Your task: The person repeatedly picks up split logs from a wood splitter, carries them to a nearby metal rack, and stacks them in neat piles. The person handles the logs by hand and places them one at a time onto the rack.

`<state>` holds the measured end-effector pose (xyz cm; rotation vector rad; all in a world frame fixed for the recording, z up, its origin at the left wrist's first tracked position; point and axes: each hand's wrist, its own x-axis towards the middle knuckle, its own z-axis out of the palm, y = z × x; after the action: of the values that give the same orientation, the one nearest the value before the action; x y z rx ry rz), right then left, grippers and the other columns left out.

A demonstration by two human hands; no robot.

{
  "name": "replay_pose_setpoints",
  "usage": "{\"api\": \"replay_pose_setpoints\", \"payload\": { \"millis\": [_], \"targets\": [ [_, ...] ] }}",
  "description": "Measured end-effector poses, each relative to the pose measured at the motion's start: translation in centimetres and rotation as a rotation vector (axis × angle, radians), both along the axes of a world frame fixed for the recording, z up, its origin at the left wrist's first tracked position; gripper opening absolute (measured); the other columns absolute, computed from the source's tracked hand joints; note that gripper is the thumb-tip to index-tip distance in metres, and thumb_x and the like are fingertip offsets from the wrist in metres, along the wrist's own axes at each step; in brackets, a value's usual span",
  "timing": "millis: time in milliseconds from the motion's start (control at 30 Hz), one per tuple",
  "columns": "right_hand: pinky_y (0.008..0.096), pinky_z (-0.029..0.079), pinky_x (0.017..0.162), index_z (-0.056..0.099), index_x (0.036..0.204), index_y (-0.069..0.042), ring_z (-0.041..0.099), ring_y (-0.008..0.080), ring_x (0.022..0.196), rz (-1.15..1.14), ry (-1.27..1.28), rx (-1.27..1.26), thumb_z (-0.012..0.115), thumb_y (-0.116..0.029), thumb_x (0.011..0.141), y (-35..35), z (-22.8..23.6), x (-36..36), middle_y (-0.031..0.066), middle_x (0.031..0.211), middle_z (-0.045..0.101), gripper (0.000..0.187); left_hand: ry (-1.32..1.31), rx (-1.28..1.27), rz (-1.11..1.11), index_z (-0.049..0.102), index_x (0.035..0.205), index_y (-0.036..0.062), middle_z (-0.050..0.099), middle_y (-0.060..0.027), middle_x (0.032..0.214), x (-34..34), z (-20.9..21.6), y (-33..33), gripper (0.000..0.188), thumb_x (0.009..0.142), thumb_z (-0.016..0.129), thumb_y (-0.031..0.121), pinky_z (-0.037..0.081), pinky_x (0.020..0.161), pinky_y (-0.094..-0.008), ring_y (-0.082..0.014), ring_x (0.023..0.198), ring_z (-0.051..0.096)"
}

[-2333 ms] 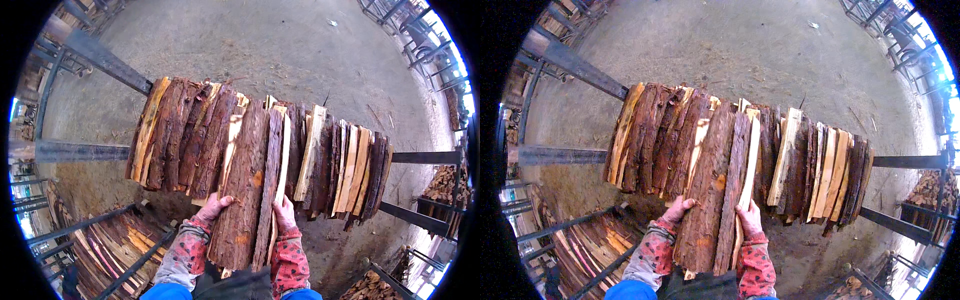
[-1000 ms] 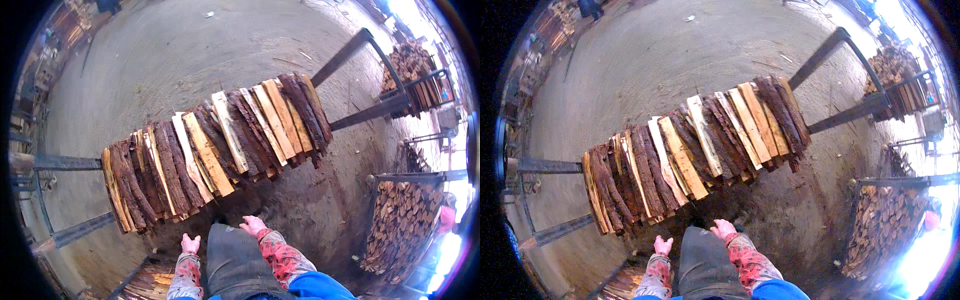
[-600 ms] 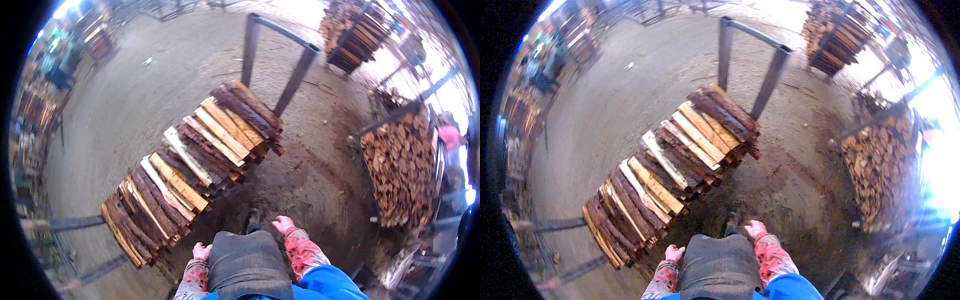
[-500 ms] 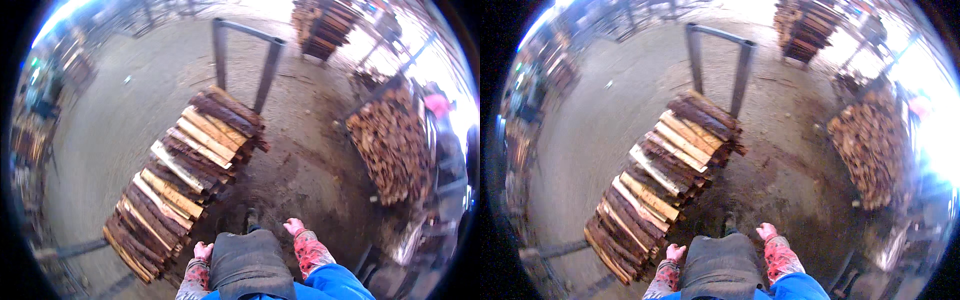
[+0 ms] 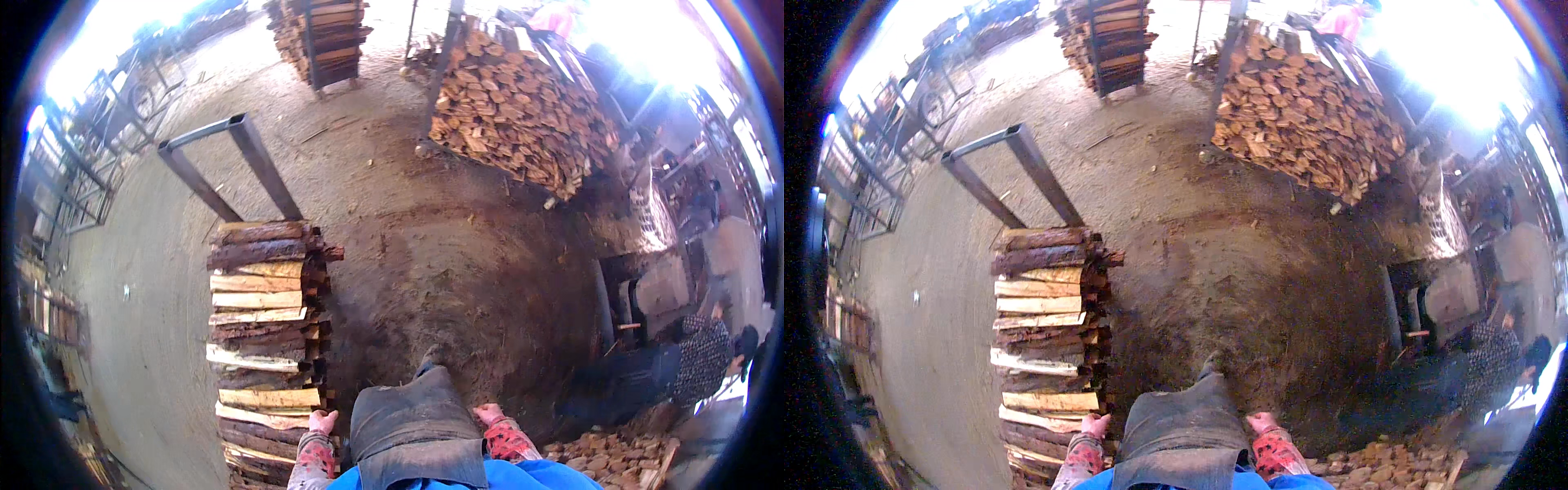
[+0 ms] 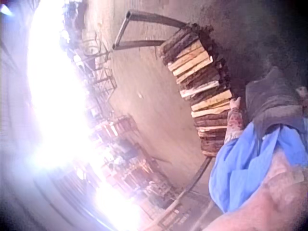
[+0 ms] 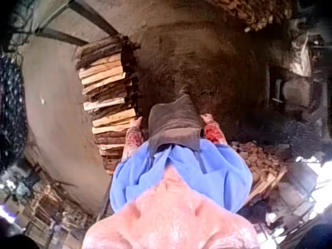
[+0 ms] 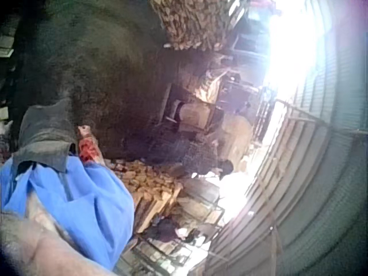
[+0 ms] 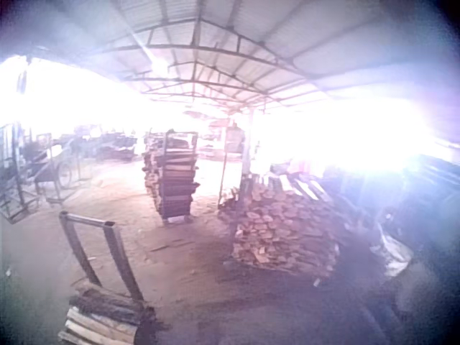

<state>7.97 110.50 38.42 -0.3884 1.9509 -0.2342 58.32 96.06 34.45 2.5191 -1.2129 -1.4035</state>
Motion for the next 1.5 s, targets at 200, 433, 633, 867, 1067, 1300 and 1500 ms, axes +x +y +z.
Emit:
{"api": "replay_pose_setpoints", "payload": {
  "millis": [200, 433, 633, 867, 1067, 1300, 1500],
  "targets": [
    [0.0277, 0.041, 0.043, 0.063, 0.079, -0.004, 0.054, 0.0127, 0.052, -0.333, -0.129, -0.098, 0.064, -0.019, 0.085, 3.3, -2.4, -2.7, 0.0043, 0.064, 0.058, 0.016, 0.023, 0.011, -0.229, 0.069, 0.090, -0.0029, 0.069, -0.0184, 0.090, -7.8, 4.6, -5.7, 0.050, 0.068, 0.071, 0.042, 0.050, 0.084, -0.0372, -0.0293, 0.091, 0.066],
    [0.0268, 0.038, 0.041, 0.060, 0.086, -0.006, 0.050, 0.0111, 0.048, -0.515, -0.244, -0.134, 0.062, -0.017, 0.086, -0.9, 0.1, -7.9, 0.0031, 0.066, 0.058, 0.012, 0.039, -0.030, -0.354, 0.067, 0.101, -0.0052, 0.068, -0.0219, 0.097, -20.4, 10.8, -9.9, 0.054, 0.070, 0.069, 0.038, 0.050, 0.085, -0.0359, -0.0283, 0.095, 0.065],
    [0.0271, 0.046, 0.047, 0.061, 0.094, -0.006, 0.055, 0.0123, 0.056, -0.421, -0.154, -0.194, 0.064, -0.022, 0.088, -1.9, -0.1, -14.2, 0.0027, 0.071, 0.060, 0.018, 0.278, -0.134, -0.168, 0.066, 0.089, -0.0082, 0.068, -0.0132, 0.076, -26.6, 10.5, -12.2, 0.041, 0.072, 0.070, 0.029, 0.051, 0.063, -0.0309, -0.0167, 0.068, 0.063],
    [0.0278, 0.048, 0.048, 0.060, 0.096, -0.004, 0.057, 0.0121, 0.059, -0.594, -0.212, -0.171, 0.064, -0.020, 0.087, -2.1, -1.2, -18.4, 0.0037, 0.074, 0.062, 0.019, 0.192, 0.086, -0.276, 0.068, 0.070, -0.0029, 0.062, -0.0055, 0.062, -30.6, 13.4, -14.0, 0.030, 0.077, 0.070, 0.027, 0.045, 0.050, -0.0299, -0.0127, 0.054, 0.056],
    [0.0271, 0.046, 0.046, 0.061, 0.084, -0.009, 0.055, 0.0109, 0.053, -0.808, -0.229, -0.233, 0.065, -0.023, 0.086, -3.0, -1.8, -20.3, 0.0010, 0.067, 0.059, 0.015, 0.315, 0.211, -0.259, 0.069, 0.084, -0.0066, 0.066, -0.0096, 0.071, -33.0, 10.5, -17.4, 0.033, 0.078, 0.073, 0.025, 0.048, 0.055, -0.0340, -0.0151, 0.064, 0.060],
    [0.0268, 0.049, 0.050, 0.067, 0.084, -0.006, 0.060, 0.0118, 0.057, -0.776, 0.033, -0.272, 0.067, -0.025, 0.085, -5.2, 0.1, -26.4, 0.0030, 0.070, 0.064, 0.019, 0.176, 0.270, -0.619, 0.070, 0.092, -0.0053, 0.069, -0.0110, 0.080, -50.2, 15.1, -27.6, 0.043, 0.074, 0.074, 0.034, 0.052, 0.067, -0.0336, -0.0191, 0.069, 0.063],
    [0.0282, 0.052, 0.056, 0.066, 0.101, -0.002, 0.064, 0.0139, 0.065, -1.013, -0.015, -0.314, 0.066, -0.026, 0.083, -6.8, 0.4, -31.7, 0.0065, 0.076, 0.066, 0.030, 0.263, 0.206, -1.062, 0.066, 0.084, -0.0037, 0.067, -0.0117, 0.072, -62.9, 7.6, -40.9, 0.028, 0.080, 0.067, 0.024, 0.053, 0.055, -0.0334, -0.0213, 0.063, 0.065]
  ]
}}
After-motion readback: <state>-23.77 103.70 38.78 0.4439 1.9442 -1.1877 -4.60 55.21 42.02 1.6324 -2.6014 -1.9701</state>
